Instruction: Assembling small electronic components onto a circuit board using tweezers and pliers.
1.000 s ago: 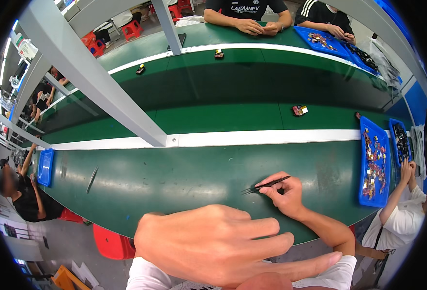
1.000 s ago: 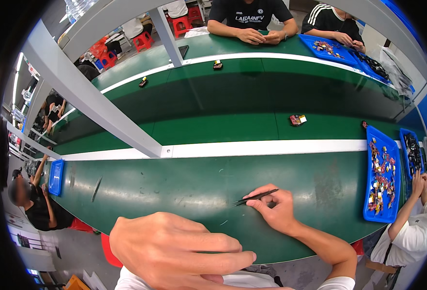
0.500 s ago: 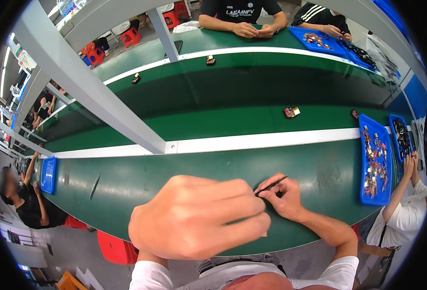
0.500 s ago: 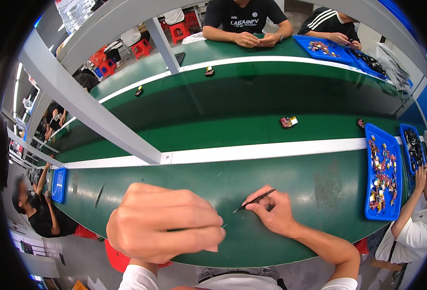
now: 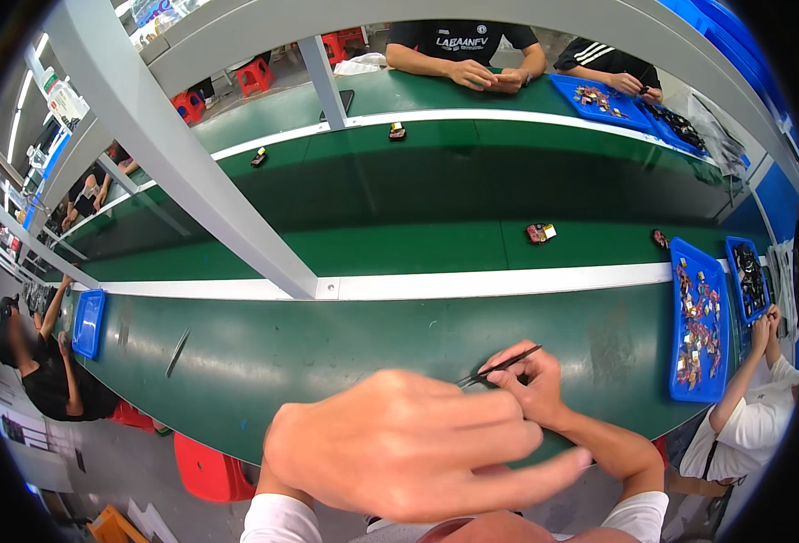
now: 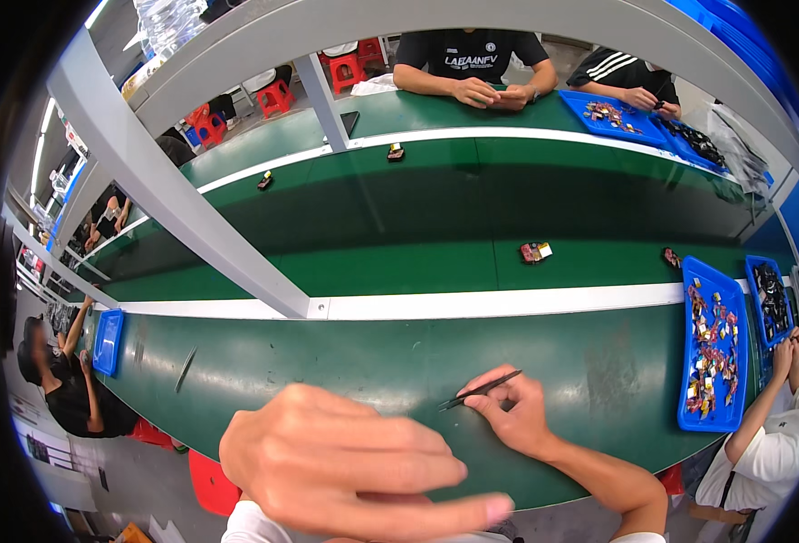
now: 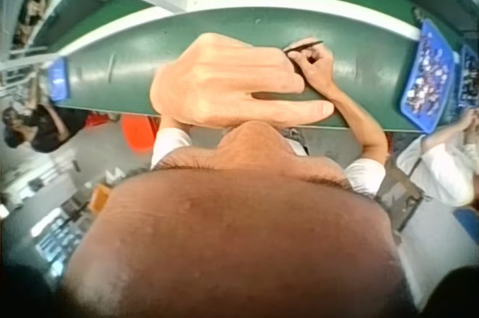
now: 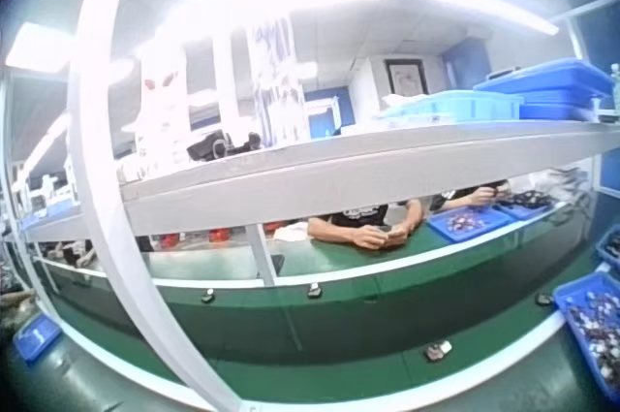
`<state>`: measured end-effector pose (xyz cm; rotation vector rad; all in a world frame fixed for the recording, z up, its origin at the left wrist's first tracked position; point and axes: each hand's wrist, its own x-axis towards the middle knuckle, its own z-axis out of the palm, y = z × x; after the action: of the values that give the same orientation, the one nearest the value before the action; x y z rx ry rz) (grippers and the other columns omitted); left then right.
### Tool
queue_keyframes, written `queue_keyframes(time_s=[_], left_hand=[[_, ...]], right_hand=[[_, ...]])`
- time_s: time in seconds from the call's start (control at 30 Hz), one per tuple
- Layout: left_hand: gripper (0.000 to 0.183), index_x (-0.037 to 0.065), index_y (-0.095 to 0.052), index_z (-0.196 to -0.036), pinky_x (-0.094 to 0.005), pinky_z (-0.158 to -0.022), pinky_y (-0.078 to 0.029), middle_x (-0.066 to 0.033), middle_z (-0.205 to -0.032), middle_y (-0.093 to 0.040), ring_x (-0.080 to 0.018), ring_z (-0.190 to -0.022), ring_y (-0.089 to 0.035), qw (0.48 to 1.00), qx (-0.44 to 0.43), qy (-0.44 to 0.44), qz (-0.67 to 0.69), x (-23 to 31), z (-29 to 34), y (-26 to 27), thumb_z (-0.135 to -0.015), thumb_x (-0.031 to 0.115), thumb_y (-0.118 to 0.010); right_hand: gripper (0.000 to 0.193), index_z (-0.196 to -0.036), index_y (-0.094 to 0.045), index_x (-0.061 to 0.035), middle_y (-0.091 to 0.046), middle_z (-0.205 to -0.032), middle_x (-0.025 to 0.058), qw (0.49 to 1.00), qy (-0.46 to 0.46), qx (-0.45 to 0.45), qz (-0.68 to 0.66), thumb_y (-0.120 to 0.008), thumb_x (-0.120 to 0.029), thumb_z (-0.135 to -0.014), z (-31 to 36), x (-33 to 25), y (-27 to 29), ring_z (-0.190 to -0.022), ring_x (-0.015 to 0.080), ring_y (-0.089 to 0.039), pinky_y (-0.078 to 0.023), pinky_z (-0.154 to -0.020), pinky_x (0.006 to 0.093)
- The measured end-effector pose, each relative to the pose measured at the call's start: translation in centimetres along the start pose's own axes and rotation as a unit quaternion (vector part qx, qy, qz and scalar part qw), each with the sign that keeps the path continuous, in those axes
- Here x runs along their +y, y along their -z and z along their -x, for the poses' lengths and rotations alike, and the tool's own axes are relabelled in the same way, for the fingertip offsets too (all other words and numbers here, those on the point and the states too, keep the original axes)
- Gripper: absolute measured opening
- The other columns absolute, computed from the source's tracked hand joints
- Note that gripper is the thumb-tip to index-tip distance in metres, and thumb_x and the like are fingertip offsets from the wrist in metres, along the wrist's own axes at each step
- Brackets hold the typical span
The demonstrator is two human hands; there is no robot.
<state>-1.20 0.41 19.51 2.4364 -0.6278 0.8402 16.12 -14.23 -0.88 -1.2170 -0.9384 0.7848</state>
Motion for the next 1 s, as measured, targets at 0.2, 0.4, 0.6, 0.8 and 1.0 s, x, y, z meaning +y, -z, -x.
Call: queue_keyframes(time_s=[0.2,0.4,0.6,0.8,1.0], left_hand=[[0.051,0.015,-0.072,-0.133,-0.0234,-0.044,-0.042,-0.0038,-0.093,-0.067,-0.0125,-0.070,-0.060,0.990,0.133,-0.041,0.026,-0.1,1.1,-2.6,-0.082,0.013,-0.067],[0.055,0.008,-0.067,-0.137,-0.0271,-0.046,-0.045,-0.0036,-0.088,-0.058,-0.0135,-0.072,-0.060,0.997,0.031,-0.009,0.073,0.5,0.6,0.1,-0.082,0.015,-0.070],[0.058,0.008,-0.065,-0.140,-0.0275,-0.047,-0.046,-0.0043,-0.089,-0.058,-0.0143,-0.071,-0.060,0.996,0.035,-0.003,0.080,0.3,1.1,-1.4,-0.083,0.017,-0.070],[0.050,0.009,-0.071,-0.134,-0.0255,-0.046,-0.047,-0.0088,-0.098,-0.070,-0.0161,-0.073,-0.064,0.997,0.023,-0.058,0.038,-0.8,1.0,-0.2,-0.084,0.018,-0.069],[0.047,0.010,-0.072,-0.132,-0.0233,-0.044,-0.043,-0.0043,-0.092,-0.068,-0.0116,-0.070,-0.062,0.999,0.035,-0.025,0.016,0.2,1.5,-0.5,-0.086,0.017,-0.069]], right_hand=[[0.015,-0.104,-0.061,0.0029,-0.075,-0.103,0.0146,1.000,0.000,-0.003,0.009,-0.070,0.007,-0.093,0.0,-0.4,0.2,-0.081,0.0102,-0.071,-0.055,-0.067,0.0218],[0.015,-0.105,-0.061,0.0032,-0.075,-0.104,0.0151,1.000,0.005,-0.005,0.003,-0.070,0.007,-0.093,0.1,-0.3,0.1,-0.081,0.0114,-0.072,-0.056,-0.068,0.0224],[0.015,-0.105,-0.062,0.0029,-0.075,-0.104,0.0145,1.000,0.007,-0.004,0.009,-0.071,0.006,-0.093,-0.1,-0.2,0.1,-0.077,0.0094,-0.071,-0.054,-0.065,0.0214],[0.015,-0.104,-0.063,0.0020,-0.075,-0.103,0.0135,1.000,-0.004,0.004,0.011,-0.071,0.006,-0.092,0.1,-0.1,0.3,-0.074,0.0076,-0.069,-0.053,-0.063,0.0207],[0.015,-0.104,-0.062,0.0017,-0.076,-0.103,0.0134,1.000,-0.001,-0.001,0.017,-0.071,0.006,-0.092,-0.1,-0.3,0.0,-0.075,0.0078,-0.069,-0.053,-0.064,0.0208]])
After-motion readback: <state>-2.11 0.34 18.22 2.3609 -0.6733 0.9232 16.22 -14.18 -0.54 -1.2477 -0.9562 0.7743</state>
